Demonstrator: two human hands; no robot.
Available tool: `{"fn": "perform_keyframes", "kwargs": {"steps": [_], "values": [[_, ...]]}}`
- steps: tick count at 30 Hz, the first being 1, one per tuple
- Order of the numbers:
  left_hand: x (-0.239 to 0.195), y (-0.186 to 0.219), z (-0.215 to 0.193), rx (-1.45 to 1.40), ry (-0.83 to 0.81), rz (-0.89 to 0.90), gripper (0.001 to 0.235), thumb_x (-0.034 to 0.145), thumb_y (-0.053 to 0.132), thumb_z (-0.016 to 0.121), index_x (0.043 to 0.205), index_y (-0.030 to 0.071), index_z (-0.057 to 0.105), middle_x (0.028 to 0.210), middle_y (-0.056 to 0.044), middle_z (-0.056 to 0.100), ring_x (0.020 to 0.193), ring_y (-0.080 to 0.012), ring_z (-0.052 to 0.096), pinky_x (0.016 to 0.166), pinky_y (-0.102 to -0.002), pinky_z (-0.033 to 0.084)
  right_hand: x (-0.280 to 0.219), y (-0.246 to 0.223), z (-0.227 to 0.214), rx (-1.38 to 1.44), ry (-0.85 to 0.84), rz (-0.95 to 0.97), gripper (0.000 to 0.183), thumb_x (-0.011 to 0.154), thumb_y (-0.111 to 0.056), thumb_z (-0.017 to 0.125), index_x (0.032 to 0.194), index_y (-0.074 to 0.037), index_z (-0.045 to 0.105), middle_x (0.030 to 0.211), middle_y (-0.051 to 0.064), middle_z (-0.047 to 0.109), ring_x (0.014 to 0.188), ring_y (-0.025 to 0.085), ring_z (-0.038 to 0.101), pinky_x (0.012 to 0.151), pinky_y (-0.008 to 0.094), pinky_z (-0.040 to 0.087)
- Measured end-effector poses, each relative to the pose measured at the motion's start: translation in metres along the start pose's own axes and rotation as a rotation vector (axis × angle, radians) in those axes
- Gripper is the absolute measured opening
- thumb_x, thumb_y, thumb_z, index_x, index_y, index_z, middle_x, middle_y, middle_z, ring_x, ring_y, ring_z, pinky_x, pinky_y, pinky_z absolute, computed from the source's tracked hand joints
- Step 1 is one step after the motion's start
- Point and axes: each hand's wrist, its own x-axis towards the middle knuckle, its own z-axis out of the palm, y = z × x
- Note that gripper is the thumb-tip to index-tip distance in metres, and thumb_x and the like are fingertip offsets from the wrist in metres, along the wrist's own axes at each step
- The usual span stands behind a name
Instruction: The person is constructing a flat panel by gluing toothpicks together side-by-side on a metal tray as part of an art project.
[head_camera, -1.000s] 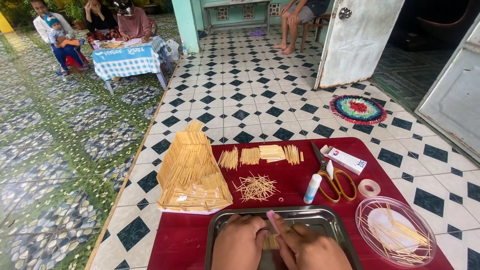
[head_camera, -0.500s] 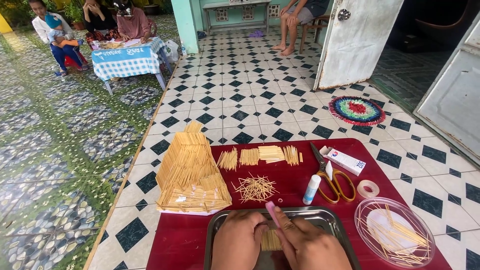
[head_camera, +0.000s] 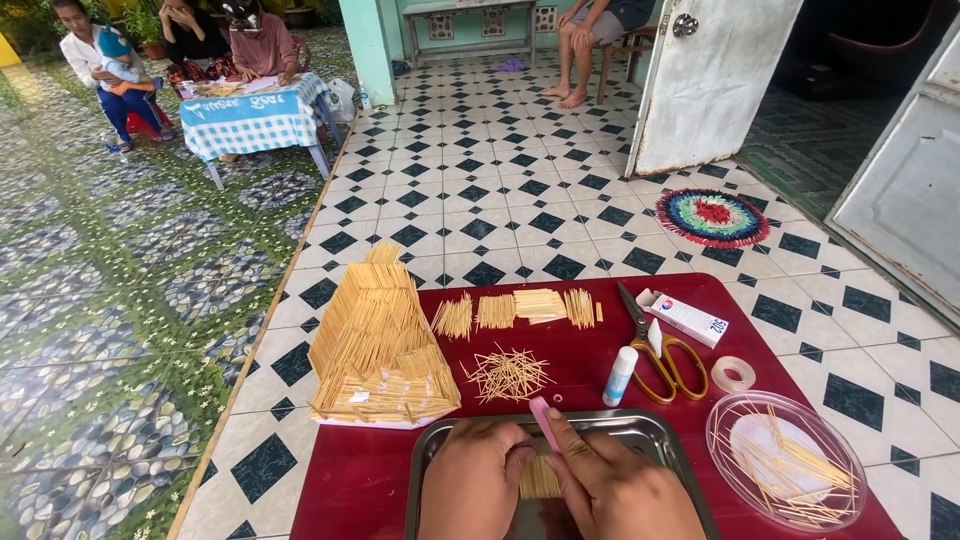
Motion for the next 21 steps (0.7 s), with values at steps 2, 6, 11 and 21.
{"fn": "perform_keyframes", "kwargs": {"steps": [2, 6, 11, 21], "values": [[-0.003, 0.003, -0.005, -0.009, 0.017, -0.002, 0.011, 0.093, 0.033, 0.073, 0.1, 0.026, 0.077, 0.1, 0.007, 0.08, 0.102, -0.0218, 0.065, 0.075, -0.045, 0.055, 0.0, -0.001, -0.002, 0.018, 0.015, -0.002, 0.063, 0.095, -0.037, 0.07, 0.154, -0.034, 0.049, 0.085, -0.013, 0.076, 0.044, 0.01, 0.056, 0.044, 0.032, 0.058], [-0.008, 0.003, -0.006, 0.004, -0.007, -0.035, 0.01, 0.09, 0.033, 0.075, 0.098, 0.028, 0.076, 0.097, 0.009, 0.079, 0.101, -0.0195, 0.063, 0.073, -0.045, 0.055, 0.002, -0.005, -0.008, 0.0, 0.045, -0.011, 0.06, 0.095, -0.038, 0.069, 0.153, -0.035, 0.052, 0.09, -0.013, 0.077, 0.043, 0.011, 0.056, 0.043, 0.033, 0.057], [-0.01, 0.0, -0.004, 0.037, -0.072, -0.042, 0.011, 0.09, 0.034, 0.075, 0.099, 0.027, 0.077, 0.101, 0.01, 0.079, 0.103, -0.0219, 0.063, 0.081, -0.046, 0.054, -0.002, -0.005, -0.001, -0.056, 0.081, -0.052, 0.058, 0.097, -0.038, 0.067, 0.153, -0.032, 0.052, 0.079, -0.01, 0.068, 0.042, 0.011, 0.048, 0.038, 0.032, 0.052], [-0.01, 0.004, -0.009, 0.037, -0.078, -0.063, 0.013, 0.092, 0.032, 0.073, 0.103, 0.031, 0.079, 0.1, 0.01, 0.079, 0.102, -0.021, 0.064, 0.081, -0.044, 0.055, -0.009, -0.001, 0.009, -0.045, -0.086, 0.003, 0.06, 0.091, -0.042, 0.072, 0.15, -0.035, 0.058, 0.106, -0.009, 0.079, 0.075, 0.016, 0.075, 0.051, 0.039, 0.064]]}}
